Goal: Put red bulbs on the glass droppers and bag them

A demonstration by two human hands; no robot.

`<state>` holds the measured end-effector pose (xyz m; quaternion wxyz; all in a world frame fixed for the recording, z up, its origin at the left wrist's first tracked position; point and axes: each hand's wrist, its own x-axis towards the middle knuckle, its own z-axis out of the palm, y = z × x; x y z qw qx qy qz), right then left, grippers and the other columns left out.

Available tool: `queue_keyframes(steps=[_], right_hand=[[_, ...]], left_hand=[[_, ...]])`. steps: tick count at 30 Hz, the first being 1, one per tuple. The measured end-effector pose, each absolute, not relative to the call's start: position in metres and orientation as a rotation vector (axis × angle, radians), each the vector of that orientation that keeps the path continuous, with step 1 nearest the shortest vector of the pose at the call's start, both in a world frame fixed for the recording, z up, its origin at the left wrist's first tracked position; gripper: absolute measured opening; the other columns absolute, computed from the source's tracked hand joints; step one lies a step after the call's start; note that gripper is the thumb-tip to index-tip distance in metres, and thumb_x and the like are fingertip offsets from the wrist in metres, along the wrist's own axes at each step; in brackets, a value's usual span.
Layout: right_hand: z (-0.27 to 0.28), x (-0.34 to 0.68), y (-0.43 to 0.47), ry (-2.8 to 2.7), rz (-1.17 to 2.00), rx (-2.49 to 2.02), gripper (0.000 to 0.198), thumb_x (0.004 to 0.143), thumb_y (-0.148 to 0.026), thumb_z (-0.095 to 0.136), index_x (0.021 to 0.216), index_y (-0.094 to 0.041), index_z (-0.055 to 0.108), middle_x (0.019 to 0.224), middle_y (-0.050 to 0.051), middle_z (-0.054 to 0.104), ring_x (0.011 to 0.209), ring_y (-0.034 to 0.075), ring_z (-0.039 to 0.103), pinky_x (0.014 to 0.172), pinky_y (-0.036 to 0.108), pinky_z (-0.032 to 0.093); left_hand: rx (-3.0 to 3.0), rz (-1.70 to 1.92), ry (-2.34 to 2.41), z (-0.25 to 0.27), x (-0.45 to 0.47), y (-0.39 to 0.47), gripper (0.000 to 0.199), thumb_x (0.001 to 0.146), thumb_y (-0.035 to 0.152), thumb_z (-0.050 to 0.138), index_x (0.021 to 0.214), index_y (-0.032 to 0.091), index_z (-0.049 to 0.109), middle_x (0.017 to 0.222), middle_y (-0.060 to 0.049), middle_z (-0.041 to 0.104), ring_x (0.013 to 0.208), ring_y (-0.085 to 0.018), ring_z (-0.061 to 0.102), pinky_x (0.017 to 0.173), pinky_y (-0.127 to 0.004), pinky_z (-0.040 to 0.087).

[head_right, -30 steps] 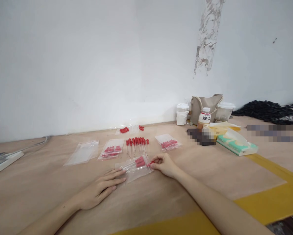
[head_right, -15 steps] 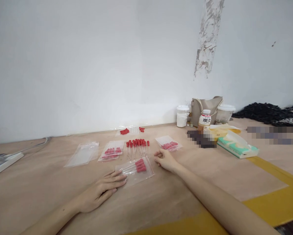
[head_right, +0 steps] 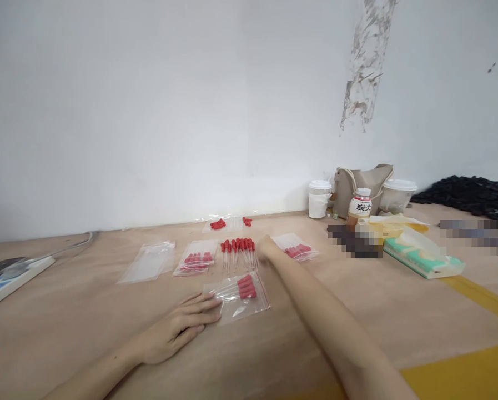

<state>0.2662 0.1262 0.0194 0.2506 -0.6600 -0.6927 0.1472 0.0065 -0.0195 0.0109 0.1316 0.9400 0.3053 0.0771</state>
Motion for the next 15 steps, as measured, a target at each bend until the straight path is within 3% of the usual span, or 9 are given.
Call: queue_keyframes(steps=[2, 6, 10, 15], right_hand=[[0.021, 0.279, 0.116, -1.837, 0.442, -1.792, 0.039, 0.075, -0.016, 0.056, 0.11, -0.008, 0.044, 0.081, 0.012, 0.059, 0.074, 0.019, 0.058, 0.062, 0.028, 0.046], [0.009, 0.309, 0.079, -1.595, 0.627, -1.578, 0.048, 0.079, -0.018, 0.041, 0.122, -0.013, 0.02, 0.057, -0.004, 0.051, 0.046, 0.012, 0.052, 0.043, 0.021, 0.041], [-0.015, 0.325, 0.044, -1.169, 0.83, -1.143, 0.05, 0.072, -0.028, 0.053, 0.112, -0.022, 0.023, 0.059, -0.007, 0.049, 0.044, 0.01, 0.05, 0.039, 0.02, 0.041], [-0.027, 0.318, 0.032, -0.981, 0.926, -1.003, 0.05, 0.065, -0.032, 0.061, 0.101, -0.025, 0.026, 0.062, -0.007, 0.05, 0.05, 0.012, 0.054, 0.047, 0.025, 0.048]], left_hand=[[2.727, 0.217, 0.887, 0.011, 0.007, -0.019, 0.035, 0.092, 0.028, 0.029, 0.125, 0.034, 0.04, 0.136, 0.006, 0.032, 0.127, -0.017, 0.024, 0.106, -0.041, 0.016], [2.724, 0.205, 0.89, 0.013, 0.006, -0.019, 0.035, 0.092, 0.028, 0.029, 0.124, 0.036, 0.04, 0.136, 0.006, 0.032, 0.127, -0.017, 0.024, 0.105, -0.042, 0.016], [2.729, 0.226, 0.875, 0.014, 0.006, -0.02, 0.035, 0.092, 0.028, 0.029, 0.125, 0.035, 0.039, 0.136, 0.006, 0.032, 0.127, -0.018, 0.024, 0.105, -0.043, 0.017], [2.729, 0.193, 0.901, 0.013, 0.006, -0.019, 0.036, 0.092, 0.028, 0.029, 0.126, 0.037, 0.037, 0.137, 0.007, 0.03, 0.128, -0.017, 0.02, 0.105, -0.042, 0.017]])
